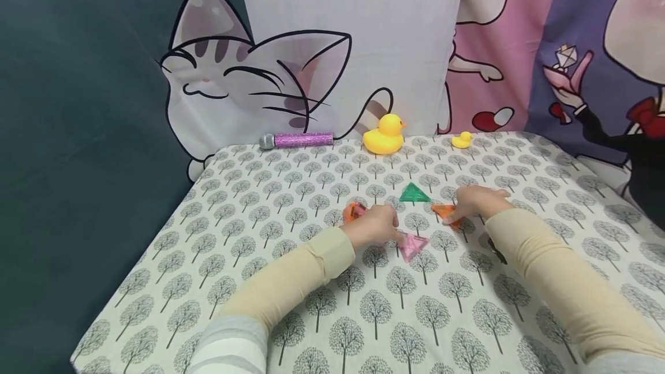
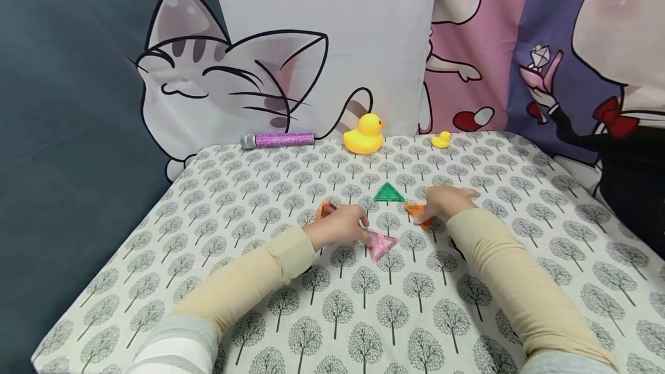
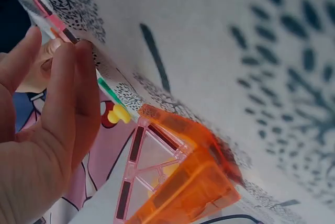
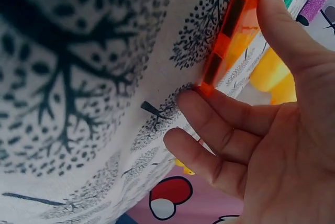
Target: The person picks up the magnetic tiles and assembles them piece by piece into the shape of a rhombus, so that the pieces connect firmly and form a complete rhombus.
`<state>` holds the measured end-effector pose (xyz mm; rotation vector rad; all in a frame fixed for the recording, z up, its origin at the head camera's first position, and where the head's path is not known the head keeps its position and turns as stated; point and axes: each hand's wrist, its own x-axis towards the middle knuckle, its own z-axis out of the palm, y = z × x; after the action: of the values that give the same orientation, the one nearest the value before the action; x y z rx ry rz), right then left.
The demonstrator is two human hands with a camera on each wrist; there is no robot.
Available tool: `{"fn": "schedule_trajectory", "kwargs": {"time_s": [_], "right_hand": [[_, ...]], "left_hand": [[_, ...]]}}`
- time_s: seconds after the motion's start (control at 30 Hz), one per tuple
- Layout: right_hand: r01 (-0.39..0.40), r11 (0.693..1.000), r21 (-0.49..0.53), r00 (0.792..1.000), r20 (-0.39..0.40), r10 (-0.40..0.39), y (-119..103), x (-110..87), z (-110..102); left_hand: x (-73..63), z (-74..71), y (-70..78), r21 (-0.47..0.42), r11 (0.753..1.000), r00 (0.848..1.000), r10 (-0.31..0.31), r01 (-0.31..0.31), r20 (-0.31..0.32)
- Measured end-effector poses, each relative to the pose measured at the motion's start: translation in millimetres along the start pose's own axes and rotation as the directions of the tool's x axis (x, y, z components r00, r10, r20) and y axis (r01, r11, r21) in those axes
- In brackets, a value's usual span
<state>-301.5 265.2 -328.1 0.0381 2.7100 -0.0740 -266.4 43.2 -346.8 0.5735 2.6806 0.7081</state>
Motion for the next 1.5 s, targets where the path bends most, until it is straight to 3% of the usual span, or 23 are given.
{"fn": "schedule_trajectory", "kwargs": {"time_s": [0.2, 0.3, 0.5, 0.77, 0.9, 1.1, 1.5], "right_hand": [[0.059, 0.993, 0.106, 0.997, -0.056, -0.053, 2.6, -6.5, -1.7], [0.155, 0.977, 0.150, 0.983, -0.122, -0.137, 4.0, -12.9, -3.8], [0.364, 0.925, 0.110, 0.901, -0.294, -0.319, 4.1, -25.1, -3.7], [0.487, 0.866, 0.109, 0.805, -0.440, -0.397, 3.0, -43.4, 1.6], [0.542, 0.835, 0.098, 0.767, -0.463, -0.444, 1.6, -47.7, 3.8], [0.619, 0.783, 0.058, 0.705, -0.480, -0.522, -0.6, -52.7, 9.2], [0.695, 0.712, 0.098, 0.678, -0.418, -0.605, -19.3, -64.9, 19.6]], "left_hand": [[-0.8, 3.8, 1.1, -0.005, 1.000, 1.000, -0.006, 0.006, 0.016], [-1.1, 4.1, 1.6, 0.001, 1.000, 1.000, -0.003, 0.003, 0.011], [-1.3, 3.3, 3.0, 0.011, 1.000, 1.000, -0.012, 0.011, 0.005], [-0.7, 2.2, 8.2, 0.003, 0.999, 0.999, -0.048, 0.048, 0.010], [0.2, 2.3, 8.1, -0.042, 0.996, 0.997, -0.073, 0.073, 0.001], [1.7, 3.4, 6.5, -0.034, 0.997, 0.998, -0.067, 0.066, -0.006], [1.6, 3.9, 6.6, 0.028, 0.999, 0.999, -0.043, 0.044, -0.028]]}}
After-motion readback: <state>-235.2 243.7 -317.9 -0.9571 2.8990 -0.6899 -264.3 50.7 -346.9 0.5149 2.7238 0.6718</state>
